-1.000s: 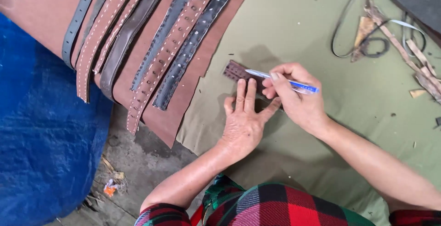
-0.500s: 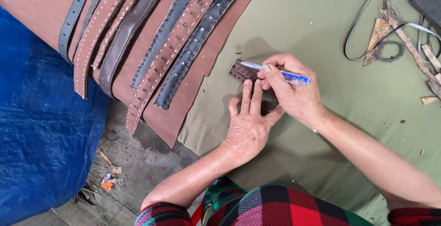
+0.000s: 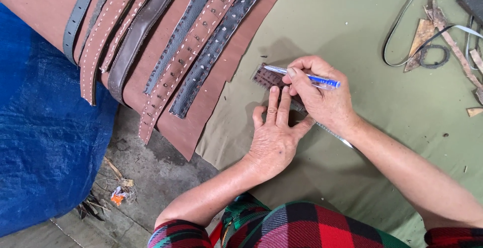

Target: A person trims the end of a leather strap and then uses a ruler and pen to measure and mark it on a workshop table.

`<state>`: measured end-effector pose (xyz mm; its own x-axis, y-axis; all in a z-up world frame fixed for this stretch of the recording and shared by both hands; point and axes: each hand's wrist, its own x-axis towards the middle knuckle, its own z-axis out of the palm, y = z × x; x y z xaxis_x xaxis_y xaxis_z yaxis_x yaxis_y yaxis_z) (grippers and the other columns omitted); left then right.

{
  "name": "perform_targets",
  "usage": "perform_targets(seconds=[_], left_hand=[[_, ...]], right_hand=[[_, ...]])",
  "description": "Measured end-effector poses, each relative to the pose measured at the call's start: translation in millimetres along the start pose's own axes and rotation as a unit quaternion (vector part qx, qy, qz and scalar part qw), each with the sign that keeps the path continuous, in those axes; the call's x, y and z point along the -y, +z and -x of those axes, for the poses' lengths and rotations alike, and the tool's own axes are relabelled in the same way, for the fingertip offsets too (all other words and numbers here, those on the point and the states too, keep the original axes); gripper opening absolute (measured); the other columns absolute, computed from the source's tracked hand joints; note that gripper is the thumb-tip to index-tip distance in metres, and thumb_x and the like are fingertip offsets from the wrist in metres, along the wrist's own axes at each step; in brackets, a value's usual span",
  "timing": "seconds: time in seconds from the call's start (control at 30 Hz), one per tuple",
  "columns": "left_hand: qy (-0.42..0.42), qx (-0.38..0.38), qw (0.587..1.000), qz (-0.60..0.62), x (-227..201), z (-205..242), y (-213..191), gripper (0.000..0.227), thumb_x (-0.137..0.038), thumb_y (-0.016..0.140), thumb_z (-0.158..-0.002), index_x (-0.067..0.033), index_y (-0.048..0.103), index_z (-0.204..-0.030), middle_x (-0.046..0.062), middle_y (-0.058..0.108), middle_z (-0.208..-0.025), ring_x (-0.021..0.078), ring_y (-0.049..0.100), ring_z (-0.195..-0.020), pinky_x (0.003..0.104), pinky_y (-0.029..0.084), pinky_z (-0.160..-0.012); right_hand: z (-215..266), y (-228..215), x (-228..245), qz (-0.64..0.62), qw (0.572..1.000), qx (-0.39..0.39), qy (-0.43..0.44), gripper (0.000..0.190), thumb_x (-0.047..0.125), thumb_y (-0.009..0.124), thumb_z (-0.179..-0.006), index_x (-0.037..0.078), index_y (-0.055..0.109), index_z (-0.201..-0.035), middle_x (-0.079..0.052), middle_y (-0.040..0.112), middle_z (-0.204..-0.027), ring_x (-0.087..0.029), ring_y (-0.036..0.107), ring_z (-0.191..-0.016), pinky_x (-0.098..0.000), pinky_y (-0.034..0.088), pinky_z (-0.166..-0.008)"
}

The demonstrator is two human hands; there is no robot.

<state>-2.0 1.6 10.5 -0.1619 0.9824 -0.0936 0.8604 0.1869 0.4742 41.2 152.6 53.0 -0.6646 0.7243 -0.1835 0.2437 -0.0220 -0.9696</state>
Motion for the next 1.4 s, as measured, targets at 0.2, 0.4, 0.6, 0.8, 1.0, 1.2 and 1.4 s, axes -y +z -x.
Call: perform_targets(seconds=[0.2,0.4,0.6,0.8,1.0,1.2,1.4], left_hand=[[0.009,-0.035,0.999,0.000,1,0,2,0.045,-0.012,0.059,-0.097,-0.0254,0.056,-0.140,0.040,0.016,-0.161,0.0568,0.004,-0.154,0.060,0.014,-0.102],[0.012,-0.047,0.999,-0.022,0,1,1,0.045,-0.012,0.060,-0.097,-0.0266,0.057,-0.139,0.039,0.018,-0.161,0.0564,0.005,-0.154,0.059,0.016,-0.102],[0.003,-0.050,0.998,-0.032,1,2,6,0.044,-0.016,0.059,-0.098,-0.0301,0.058,-0.140,0.036,0.021,-0.162,0.0546,0.006,-0.155,0.058,0.017,-0.101],[-0.001,-0.043,0.998,-0.047,3,2,10,0.045,-0.020,0.059,-0.099,-0.0345,0.057,-0.141,0.035,0.022,-0.161,0.0540,0.007,-0.155,0.058,0.018,-0.100],[-0.009,-0.031,0.998,-0.055,1,2,4,0.050,-0.019,0.061,-0.098,-0.0373,0.054,-0.144,0.035,0.021,-0.162,0.0534,0.007,-0.155,0.058,0.019,-0.101],[-0.012,-0.017,0.998,-0.063,4,1,9,0.052,-0.018,0.061,-0.099,-0.0378,0.052,-0.147,0.035,0.020,-0.162,0.0531,0.004,-0.156,0.059,0.019,-0.100],[-0.004,-0.026,0.997,-0.066,4,2,7,0.053,-0.018,0.062,-0.099,-0.0379,0.053,-0.147,0.035,0.020,-0.161,0.0534,0.005,-0.156,0.059,0.020,-0.101]], right_hand=[[-1,5,9,0.049,0.999,-0.005,0.013,0.010,0.019,0.072,-0.102,0.011,0.074,-0.106,-0.006,0.072,-0.076,-0.007,0.068,-0.074,-0.0288,0.057,-0.069],[3,-3,-9,0.098,0.995,-0.022,-0.014,0.003,0.015,0.075,-0.099,0.013,0.075,-0.100,-0.007,0.072,-0.075,-0.011,0.071,-0.074,-0.0300,0.056,-0.065],[14,-16,-6,0.130,0.990,-0.035,-0.041,0.002,0.015,0.076,-0.098,0.015,0.076,-0.099,-0.008,0.073,-0.076,-0.015,0.071,-0.072,-0.0327,0.055,-0.063],[23,-27,-3,0.116,0.992,-0.037,-0.022,0.002,0.014,0.075,-0.097,0.015,0.075,-0.098,-0.010,0.071,-0.073,-0.012,0.067,-0.071,-0.0350,0.055,-0.061],[31,-35,-10,0.111,0.992,-0.045,-0.023,0.003,0.013,0.077,-0.095,0.013,0.076,-0.098,-0.012,0.071,-0.072,-0.014,0.069,-0.073,-0.0351,0.053,-0.059],[37,-47,-8,0.089,0.995,-0.041,-0.007,0.002,0.012,0.075,-0.095,0.014,0.076,-0.095,-0.012,0.071,-0.071,-0.013,0.068,-0.069,-0.0309,0.053,-0.056],[50,-61,-6,0.090,0.994,-0.052,0.016,0.002,0.010,0.074,-0.095,0.011,0.075,-0.093,-0.013,0.071,-0.070,-0.012,0.064,-0.065,-0.0332,0.052,-0.054]])
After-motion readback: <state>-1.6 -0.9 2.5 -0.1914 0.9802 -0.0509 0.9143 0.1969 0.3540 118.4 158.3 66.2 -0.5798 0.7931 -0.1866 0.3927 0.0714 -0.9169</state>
